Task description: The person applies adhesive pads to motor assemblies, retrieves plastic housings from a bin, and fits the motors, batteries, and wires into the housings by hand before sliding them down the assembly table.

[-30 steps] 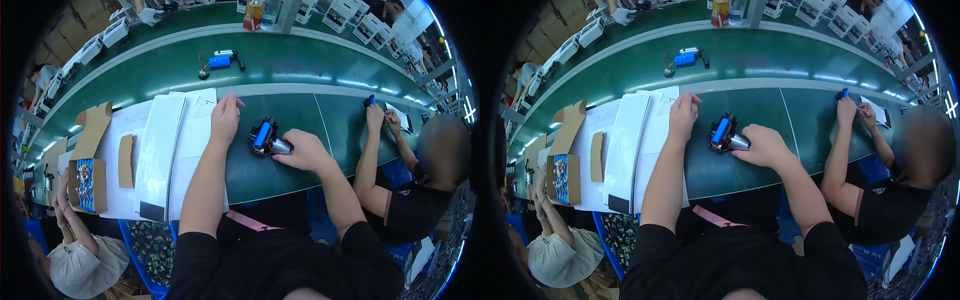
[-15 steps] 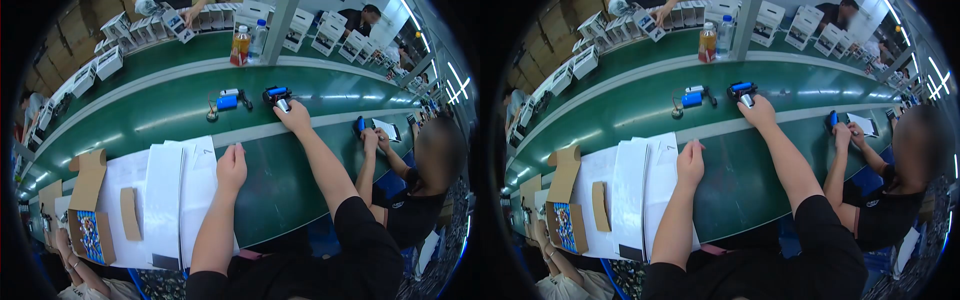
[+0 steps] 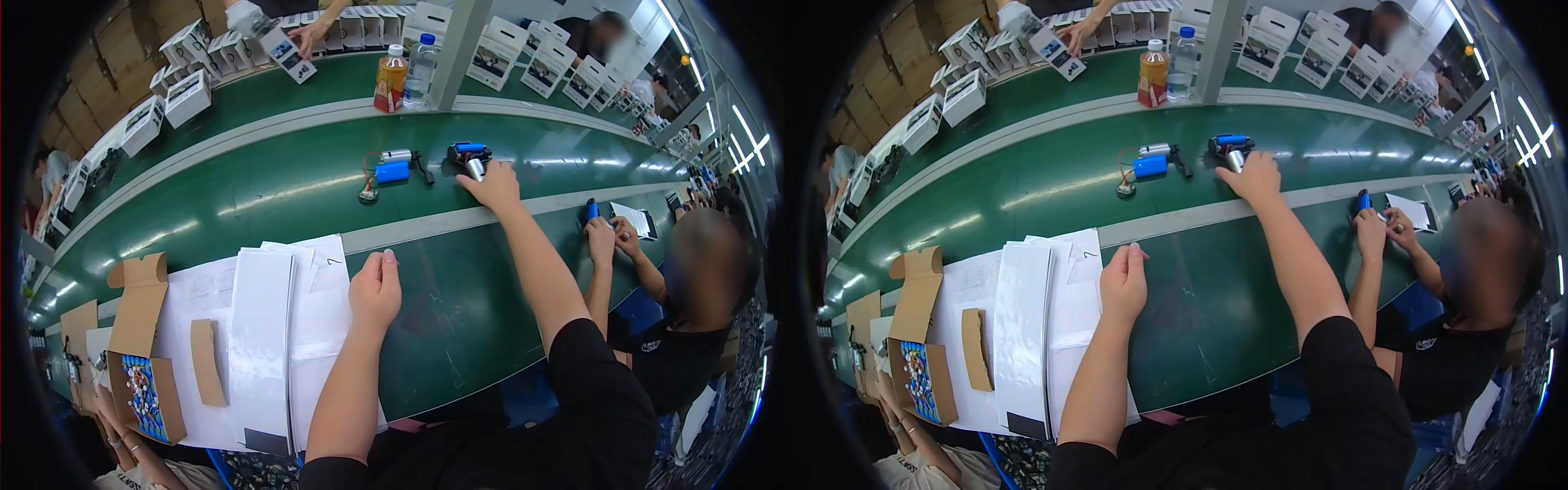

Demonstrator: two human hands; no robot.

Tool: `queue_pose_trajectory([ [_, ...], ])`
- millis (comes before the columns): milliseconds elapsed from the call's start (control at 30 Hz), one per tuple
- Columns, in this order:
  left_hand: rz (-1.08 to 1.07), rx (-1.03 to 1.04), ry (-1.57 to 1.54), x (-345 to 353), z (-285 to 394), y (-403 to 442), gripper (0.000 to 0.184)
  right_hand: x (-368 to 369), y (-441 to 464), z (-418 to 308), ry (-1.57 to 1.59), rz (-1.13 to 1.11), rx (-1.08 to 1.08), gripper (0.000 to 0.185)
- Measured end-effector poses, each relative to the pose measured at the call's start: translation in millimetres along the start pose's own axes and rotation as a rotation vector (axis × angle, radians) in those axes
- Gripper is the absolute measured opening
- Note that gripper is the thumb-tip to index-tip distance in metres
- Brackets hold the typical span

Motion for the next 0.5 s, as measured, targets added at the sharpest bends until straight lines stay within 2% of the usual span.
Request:
queue_pose_trajectory([
  [33,0.005,-0.003,0.005,0.0,-0.1,0.5,0.037,-17.3,-7.2,-8.6,0.092,0.082,-0.051,0.063],
  [133,0.011,0.016,0.019,3.0,0.8,0.6,0.036,-32.6,-21.3,-53.5,0.453,0.17,-0.471,0.055],
  [167,0.007,0.007,0.016,4.2,0.6,0.0,0.036,-19.8,-22.5,-67.9,0.473,0.035,-0.5,0.055],
  [200,0.005,0.0,0.011,-0.3,-2.6,-0.1,0.036,-20.3,-29.4,-94.9,0.506,0.014,-0.635,0.062],
  [267,0.008,0.008,0.012,1.8,-2.4,1.5,0.035,-5.9,-22.2,-122.0,0.388,-0.007,-0.71,0.076],
  [400,-0.008,-0.007,0.069,6.7,-2.7,-0.2,0.033,19.5,18.6,-146.8,0.204,-0.209,-0.807,0.088],
  [467,0.051,0.046,-0.029,19.1,-20.7,-2.4,0.032,18.2,20.8,-154.4,0.259,-0.381,-0.823,0.083],
  [500,0.023,0.038,0.027,11.7,-0.3,-1.1,0.032,17.9,24.3,-150.4,0.288,-0.461,-0.784,0.08],
])
Point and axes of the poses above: each hand's wrist, its own y-axis towards the middle knuckle, its own x-axis out of the palm, z = x × y, the point moved 9 cm from there along y, towards the middle knuckle, and after that the axes turned 4 degrees about x, right-handed, at the moved point
